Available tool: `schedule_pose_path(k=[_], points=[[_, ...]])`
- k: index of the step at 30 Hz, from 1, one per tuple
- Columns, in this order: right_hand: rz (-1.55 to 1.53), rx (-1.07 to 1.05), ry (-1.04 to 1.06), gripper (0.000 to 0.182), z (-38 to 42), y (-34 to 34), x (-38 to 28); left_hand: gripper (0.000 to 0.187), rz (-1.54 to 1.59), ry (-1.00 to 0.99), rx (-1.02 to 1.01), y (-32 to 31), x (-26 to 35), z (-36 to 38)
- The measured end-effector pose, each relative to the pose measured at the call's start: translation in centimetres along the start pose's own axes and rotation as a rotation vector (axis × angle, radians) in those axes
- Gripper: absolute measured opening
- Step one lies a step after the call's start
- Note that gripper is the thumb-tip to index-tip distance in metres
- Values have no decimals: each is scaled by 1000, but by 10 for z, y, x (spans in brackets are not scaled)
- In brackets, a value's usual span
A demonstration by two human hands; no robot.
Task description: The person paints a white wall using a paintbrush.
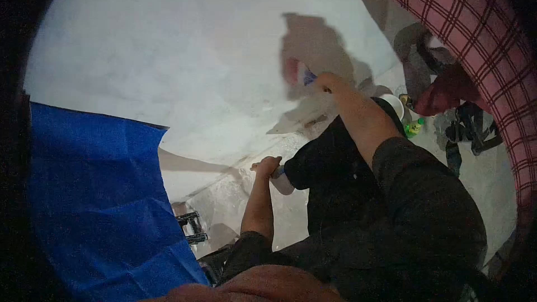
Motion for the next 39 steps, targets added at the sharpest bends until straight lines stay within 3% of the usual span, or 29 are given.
schedule_pose_path(k=[3, 4, 5, 7, 8, 10, 13, 15, 17, 22, 23, 25, 28, 32, 35, 39], points=[[166, -106, -6, 30, -60, -20, 30, 56, -41, -58, -89, 14, 20, 40], [288, -140, -2, 28, -69, -26, 33, 50, -103, -161, -129, -30, 13, -37], [409, -173, 1, 27, -81, -32, 37, 50, -104, -159, -124, -32, 7, -45], [619, -233, 7, 27, -84, -39, 39, 45, -149, -463, -234, -47, 31, -43], [678, -257, 32, 27, -69, -41, 29, 41, -106, -363, -260, -66, 18, -81], [730, -286, 116, 29, -32, -42, 2, 40, -107, -402, -250, -48, 33, -48], [508, -210, 366, 32, 14, -22, -69, 41, -95, -404, -177, -39, 37, -50], [164, -44, 692, 30, 34, 10, -119, 42, -88, -369, -119, -34, 37, -56], [-72, 181, 1015, 29, 76, 53, -157, 47, -36, -330, 61, -7, 40, -38], [-943, 17, 982, 23, 84, 113, -151, 45, 102, -347, 39, 5, 32, -34], [-944, 22, 975, 23, 78, 114, -147, 43, 212, -383, 41, 8, 31, -37], [-986, 77, 799, 24, 43, 106, -120, 41, 160, -342, 40, 11, 33, -38], [-952, 45, 744, 26, 15, 73, -99, 41, 139, -350, 48, 16, 36, -44], [-891, 75, 664, 26, -7, 55, -76, 40, 117, -360, 60, 7, 38, -59], [-835, -25, 631, 29, -15, 45, -62, 40, 105, -347, 47, 6, 43, -57], [-629, 24, 457, 29, -10, 44, -32, 39, 54, -327, 25, 20, 55, -30]])
Point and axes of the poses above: each hand's wrist, its own z-axis away from the middle knuckle, its own y-axis out of the back of the hand, x = y × z, the point moved 10 cm from there along -z, towards the middle knuckle, and after that the axes turned 6 degrees about -x, right-handed, at the moved point
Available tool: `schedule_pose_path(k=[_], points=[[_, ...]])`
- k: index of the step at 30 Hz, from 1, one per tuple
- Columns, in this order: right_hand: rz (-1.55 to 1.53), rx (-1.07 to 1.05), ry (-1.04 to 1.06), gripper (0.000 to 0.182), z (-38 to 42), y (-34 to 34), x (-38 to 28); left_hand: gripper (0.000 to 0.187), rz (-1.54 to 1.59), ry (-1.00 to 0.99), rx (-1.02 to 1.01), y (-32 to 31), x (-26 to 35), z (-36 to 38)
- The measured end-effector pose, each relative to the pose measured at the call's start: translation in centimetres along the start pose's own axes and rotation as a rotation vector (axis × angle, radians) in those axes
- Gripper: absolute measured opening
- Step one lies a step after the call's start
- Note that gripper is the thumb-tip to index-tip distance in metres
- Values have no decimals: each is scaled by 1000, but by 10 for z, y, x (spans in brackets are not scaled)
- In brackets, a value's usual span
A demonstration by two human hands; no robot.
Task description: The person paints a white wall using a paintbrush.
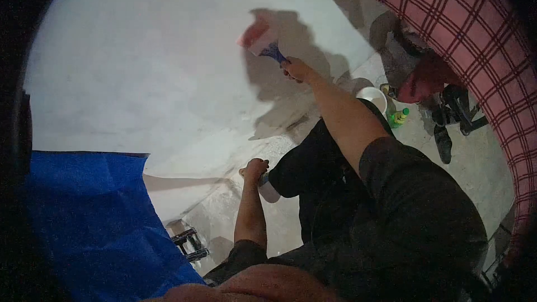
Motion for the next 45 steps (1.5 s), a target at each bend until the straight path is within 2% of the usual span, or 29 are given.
schedule_pose_path(k=[2, 4, 5, 7, 11, 16, 19, 23, 25, 29, 31, 32, 34, 35, 37, 39, 41, 42, 44, 45], points=[[67, 2, -22, 29, 1, 7, 9, 39, -16, -9, 36, 3, 4, 6], [169, -38, -166, 29, 3, 7, 25, 38, -34, -14, 73, 0, -3, 3], [167, -39, -160, 29, 5, 6, 26, 38, -25, -1, 60, -7, -10, -6], [384, -31, -285, 27, 12, 6, 36, 39, -16, 13, 52, -11, -14, -4], [429, -77, -362, 29, 29, -2, 45, 40, 10, 7, 123, -10, -16, -1], [688, -309, -557, 33, 37, -11, 73, 41, -112, -37, 174, -10, -13, 0], [613, -280, -625, 28, 25, 0, 98, 42, -40, -46, 200, -3, -5, 13], [756, -235, -593, 22, 23, 8, 95, 43, -29, -10, 196, 2, -4, 11], [974, -437, -702, 16, 26, 1, 98, 44, 3, -13, 158, -2, -7, 3], [1020, -423, -691, 14, 1, -13, 104, 43, -25, -23, 189, -6, -16, -19], [1106, -599, -572, 15, -6, -49, 93, 41, -10, -3, 249, 5, -11, -6], [1105, -604, -581, 15, -1, -54, 85, 41, -7, -3, 239, 6, -7, 0], [886, -657, -423, 16, 44, -77, 3, 42, 16, -19, 218, 12, 0, 7], [888, -658, -426, 16, 54, -76, -19, 43, 37, -21, 186, 11, -2, 6], [726, -620, -40, 24, 59, -90, -88, 44, 3, 22, 155, 6, -7, -3], [545, -430, 166, 31, 58, -74, -134, 44, -29, 74, 119, 0, -19, -8], [155, -307, 311, 33, 57, -44, -163, 43, 7, -32, 131, 0, -16, -10], [154, -305, 308, 33, 58, -41, -165, 43, 6, -33, 128, 2, -14, -6], [-343, -65, 399, 33, 61, -1, -175, 43, 16, 2, 132, 12, -7, 6], [-464, -10, 383, 33, 54, 10, -166, 43, 15, -3, 132, 11, -9, 2]])
Point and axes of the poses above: each hand's wrist, its own z-axis away from the middle knuckle, its own y-axis out of the back of the hand, x = y × z, the point moved 10 cm from there along -z, towards the middle knuckle, and after that the axes turned 6 degrees about -x, right-handed, at the moved point
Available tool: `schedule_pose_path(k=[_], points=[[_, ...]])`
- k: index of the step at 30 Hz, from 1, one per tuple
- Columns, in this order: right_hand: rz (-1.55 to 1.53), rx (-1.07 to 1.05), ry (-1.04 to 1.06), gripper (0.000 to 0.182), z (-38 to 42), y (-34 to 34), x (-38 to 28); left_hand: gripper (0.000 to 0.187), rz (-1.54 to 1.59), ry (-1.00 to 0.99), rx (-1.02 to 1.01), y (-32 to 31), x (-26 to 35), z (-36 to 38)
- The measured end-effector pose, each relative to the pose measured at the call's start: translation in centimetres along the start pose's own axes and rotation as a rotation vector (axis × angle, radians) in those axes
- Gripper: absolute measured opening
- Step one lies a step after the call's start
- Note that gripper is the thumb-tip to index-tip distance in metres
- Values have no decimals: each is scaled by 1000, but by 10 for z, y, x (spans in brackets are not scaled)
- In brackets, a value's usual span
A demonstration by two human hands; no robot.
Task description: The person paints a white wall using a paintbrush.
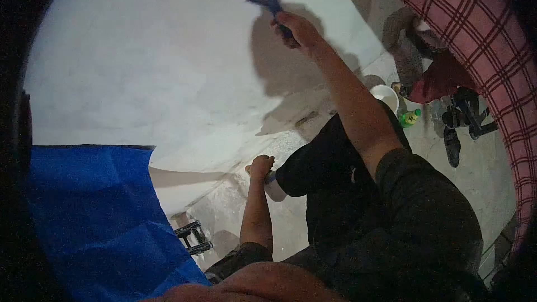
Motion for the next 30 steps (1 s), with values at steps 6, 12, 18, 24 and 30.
schedule_pose_path(k=[6, 12, 18, 24, 30], points=[[-143, 131, -301, 31, 3, 46, 119, 42, -60, -23, 26, -4, -1, -11], [288, 133, -353, 36, 14, 69, 164, 40, -151, -30, 101, -15, -13, -22], [543, 163, -631, 40, 34, 89, 202, 43, -77, -7, -25, -28, -25, -26], [803, 144, -911, 48, 73, 89, 193, 42, -50, -161, 4, -20, -2, -3], [796, 10, -1014, 29, 79, 107, 244, 38, -226, -196, 260, -30, -20, -27]])
Point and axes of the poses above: each hand's wrist, its own z-axis away from the middle knuckle, its own y-axis out of the back of the hand, x = y × z, the point moved 10 cm from there along -z, towards the middle knuckle, and after that the axes turned 6 degrees about -x, right-handed, at the moved point
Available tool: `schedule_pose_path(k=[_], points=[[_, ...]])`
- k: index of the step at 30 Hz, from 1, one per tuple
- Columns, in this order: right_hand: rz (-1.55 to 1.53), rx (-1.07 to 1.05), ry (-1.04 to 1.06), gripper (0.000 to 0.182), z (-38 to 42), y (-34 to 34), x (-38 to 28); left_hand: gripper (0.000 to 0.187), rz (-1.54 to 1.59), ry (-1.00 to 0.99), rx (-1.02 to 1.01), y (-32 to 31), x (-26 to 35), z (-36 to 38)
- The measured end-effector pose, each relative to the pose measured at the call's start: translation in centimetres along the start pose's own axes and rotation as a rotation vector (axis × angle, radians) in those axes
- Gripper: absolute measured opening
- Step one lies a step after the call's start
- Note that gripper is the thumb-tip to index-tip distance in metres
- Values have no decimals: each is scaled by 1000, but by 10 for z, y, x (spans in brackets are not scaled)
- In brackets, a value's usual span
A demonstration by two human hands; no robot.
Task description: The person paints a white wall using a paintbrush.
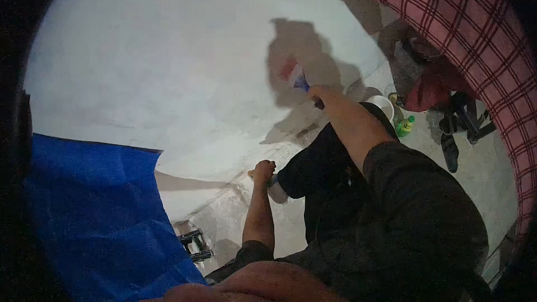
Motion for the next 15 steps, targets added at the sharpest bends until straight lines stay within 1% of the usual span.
schedule_pose_path(k=[1, 2, 3, 5, 7, 9, 10, 11, 12, 13, 15], points=[[5, -4, 4, 29, -9, -2, 2, 38, 80, 29, -20, 19, 10, 12], [53, 34, -2, 24, -14, 0, 5, 39, 159, 59, -42, 33, 17, 20], [101, 71, -9, 19, -17, 3, 7, 39, 160, 68, -42, 41, 22, 20], [157, 33, -3, 18, -18, 4, 7, 43, 214, 186, -202, 33, 16, 22], [215, 2, 0, 17, -21, 6, 5, 43, 228, 204, -189, 33, 14, 20], [688, -23, 32, 20, -27, 3, -2, 43, 243, 218, -178, 31, 13, 22], [694, -25, 33, 20, -13, 2, -8, 44, 197, 214, -162, 32, 14, 21], [608, -54, -33, 21, 1, 2, -5, 44, 150, 208, -145, 33, 15, 20], [522, -83, -99, 22, 19, 1, -3, 44, 154, 210, -143, 38, 20, 22], [527, -82, -97, 22, 34, -1, -9, 44, 169, 219, -140, 49, 26, 27], [804, -84, 35, 25, 65, -16, -30, 43, 190, 234, -136, 53, 26, 31]])
Point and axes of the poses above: each hand's wrist, its own z-axis away from the middle knuckle, its own y-axis out of the back of the hand, x = y × z, the point moved 10 cm from there along -z, towards the middle knuckle, and after that the axes turned 6 degrees about -x, right-handed, at the moved point
